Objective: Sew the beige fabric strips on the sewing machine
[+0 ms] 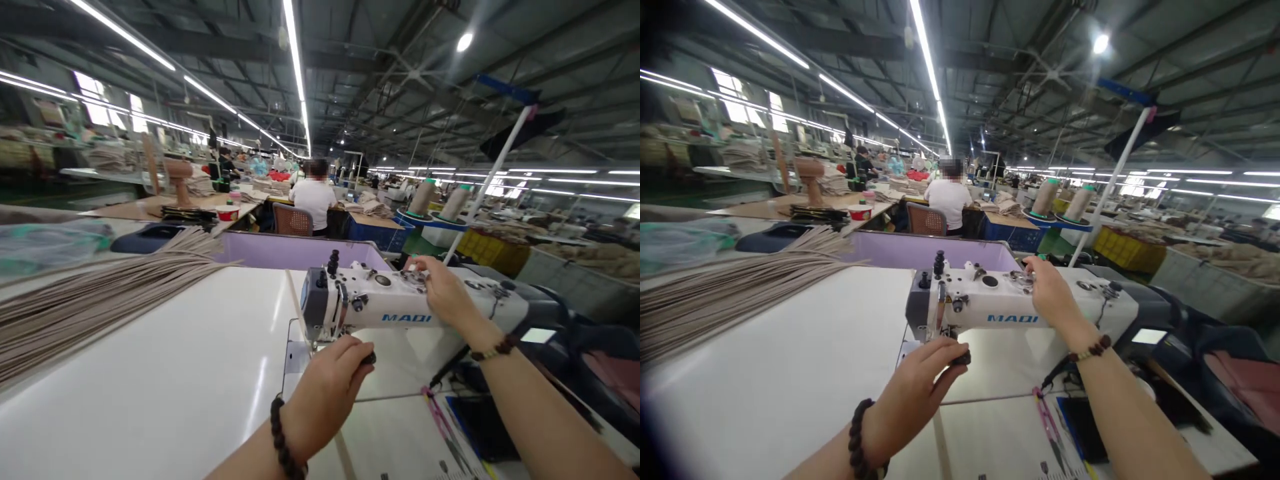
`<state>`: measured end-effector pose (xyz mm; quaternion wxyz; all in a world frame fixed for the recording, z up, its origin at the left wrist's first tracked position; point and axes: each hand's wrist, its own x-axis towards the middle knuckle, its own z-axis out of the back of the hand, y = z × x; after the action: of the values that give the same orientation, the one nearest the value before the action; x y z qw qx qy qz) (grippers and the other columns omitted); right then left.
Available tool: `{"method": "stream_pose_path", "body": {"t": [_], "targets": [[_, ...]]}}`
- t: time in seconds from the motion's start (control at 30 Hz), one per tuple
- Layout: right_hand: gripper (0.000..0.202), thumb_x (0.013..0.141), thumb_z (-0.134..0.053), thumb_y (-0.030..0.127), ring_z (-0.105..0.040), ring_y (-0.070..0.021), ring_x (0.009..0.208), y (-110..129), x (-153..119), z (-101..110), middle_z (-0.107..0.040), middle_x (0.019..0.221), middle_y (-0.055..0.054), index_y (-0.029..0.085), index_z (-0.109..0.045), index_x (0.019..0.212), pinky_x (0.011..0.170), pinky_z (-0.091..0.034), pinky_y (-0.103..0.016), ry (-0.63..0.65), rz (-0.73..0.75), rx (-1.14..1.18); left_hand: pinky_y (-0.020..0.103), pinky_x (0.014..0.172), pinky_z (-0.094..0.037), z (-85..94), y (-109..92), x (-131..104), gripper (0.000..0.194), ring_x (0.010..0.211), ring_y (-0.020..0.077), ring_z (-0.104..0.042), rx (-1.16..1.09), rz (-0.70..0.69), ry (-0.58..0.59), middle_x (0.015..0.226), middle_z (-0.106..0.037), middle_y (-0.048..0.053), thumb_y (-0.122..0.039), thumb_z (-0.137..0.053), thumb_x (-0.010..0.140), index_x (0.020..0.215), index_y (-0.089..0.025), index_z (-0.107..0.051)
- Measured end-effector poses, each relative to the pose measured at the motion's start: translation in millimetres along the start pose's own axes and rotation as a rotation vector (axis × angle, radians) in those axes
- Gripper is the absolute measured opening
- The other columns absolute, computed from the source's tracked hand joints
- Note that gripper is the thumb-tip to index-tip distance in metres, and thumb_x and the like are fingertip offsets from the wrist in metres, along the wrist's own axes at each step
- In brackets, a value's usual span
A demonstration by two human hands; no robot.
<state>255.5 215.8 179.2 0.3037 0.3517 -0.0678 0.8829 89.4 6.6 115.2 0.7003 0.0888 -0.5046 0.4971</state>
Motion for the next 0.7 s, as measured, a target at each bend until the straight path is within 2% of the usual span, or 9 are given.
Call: {"method": "stream_pose_path", "body": {"t": [0.1,0.17,0.23,0.27,0.3,0.37,0.53,0.63,0.7], "targets": [[0.050,0.073,-0.030,0.007,-0.051,-0.0273,0.108,7,-14,9,-0.056,0.115,-0.018,0.009,-0.043,0.121,0.092,-0.042,-0.049,-0.067,-0.031,-0.027,0.026,0.067,-0.057,-1.0,2,1,0.016,0.074,0.0160,-0.066,-0.002,-0.035,-0.021,0.086,-0.067,0.007,-0.018,-0.046,0.090,0.098,-0.016,-0.060],[0.045,0.081,-0.031,0.014,-0.046,-0.0265,0.117,13,-36,19,-0.050,0.125,-0.017,0.011,-0.040,0.125,0.098,-0.039,-0.047,-0.172,-0.074,-0.011,0.025,0.066,-0.057,-0.9,4,3,0.016,0.074,0.0160,-0.066,0.013,-0.060,-0.034,0.086,-0.068,0.007,-0.021,-0.046,0.090,0.098,-0.016,-0.060],[0.031,0.086,-0.041,0.028,-0.059,-0.0260,0.097,18,-67,25,-0.061,0.109,-0.013,0.016,-0.050,0.113,0.087,-0.047,-0.042,-0.265,-0.208,0.030,0.024,0.065,-0.057,0.1,4,4,0.017,0.073,0.0157,-0.067,0.028,-0.082,-0.051,0.085,-0.068,0.007,-0.023,-0.046,0.091,0.097,-0.016,-0.061],[0.022,0.087,-0.042,0.031,-0.063,-0.0242,0.080,19,-85,26,-0.067,0.088,-0.009,0.018,-0.056,0.098,0.074,-0.052,-0.038,-0.216,-0.282,0.039,0.023,0.064,-0.057,0.9,4,6,0.017,0.073,0.0153,-0.067,0.031,-0.090,-0.058,0.084,-0.068,0.007,-0.023,-0.046,0.091,0.096,-0.016,-0.061],[0.021,0.088,-0.041,0.030,-0.063,-0.0234,0.068,20,-102,25,-0.067,0.073,-0.006,0.019,-0.059,0.088,0.064,-0.052,-0.035,-0.054,-0.340,0.033,0.022,0.064,-0.056,1.8,3,7,0.018,0.072,0.0148,-0.067,0.031,-0.096,-0.066,0.083,-0.068,0.006,-0.024,-0.046,0.091,0.095,-0.016,-0.061],[0.024,0.087,-0.039,0.019,-0.064,-0.0260,0.076,22,-133,17,-0.068,0.080,-0.008,0.019,-0.062,0.081,0.068,-0.051,-0.038,0.281,-0.382,-0.091,0.020,0.063,-0.056,3.4,0,11,0.017,0.071,0.0139,-0.067,0.030,-0.113,-0.078,0.082,-0.068,0.005,-0.025,-0.046,0.091,0.094,-0.017,-0.061],[0.036,0.082,-0.035,0.002,-0.061,-0.0248,0.094,25,-167,-5,-0.066,0.097,-0.012,0.014,-0.065,0.098,0.082,-0.048,-0.036,0.490,-0.401,-0.210,0.018,0.064,-0.055,6.8,-7,20,0.016,0.071,0.0128,-0.067,0.035,-0.160,-0.076,0.082,-0.068,0.005,-0.026,-0.047,0.091,0.093,-0.017,-0.061],[0.034,0.082,-0.039,0.002,-0.062,-0.0201,0.089,25,-168,-8,-0.067,0.091,-0.008,0.018,-0.068,0.089,0.080,-0.048,-0.028,0.589,-0.351,-0.173,0.018,0.066,-0.055,8.8,-8,23,0.017,0.072,0.0125,-0.067,0.056,-0.175,-0.081,0.082,-0.068,0.005,-0.027,-0.048,0.091,0.093,-0.017,-0.061],[0.033,0.083,-0.039,0.003,-0.062,-0.0196,0.089,22,-168,-9,-0.068,0.090,-0.008,0.017,-0.068,0.089,0.080,-0.047,-0.027,0.578,-0.373,-0.184,0.017,0.066,-0.055,10.1,-8,24,0.017,0.072,0.0121,-0.066,0.076,-0.178,-0.079,0.082,-0.068,0.005,-0.027,-0.048,0.091,0.094,-0.016,-0.061]]}}
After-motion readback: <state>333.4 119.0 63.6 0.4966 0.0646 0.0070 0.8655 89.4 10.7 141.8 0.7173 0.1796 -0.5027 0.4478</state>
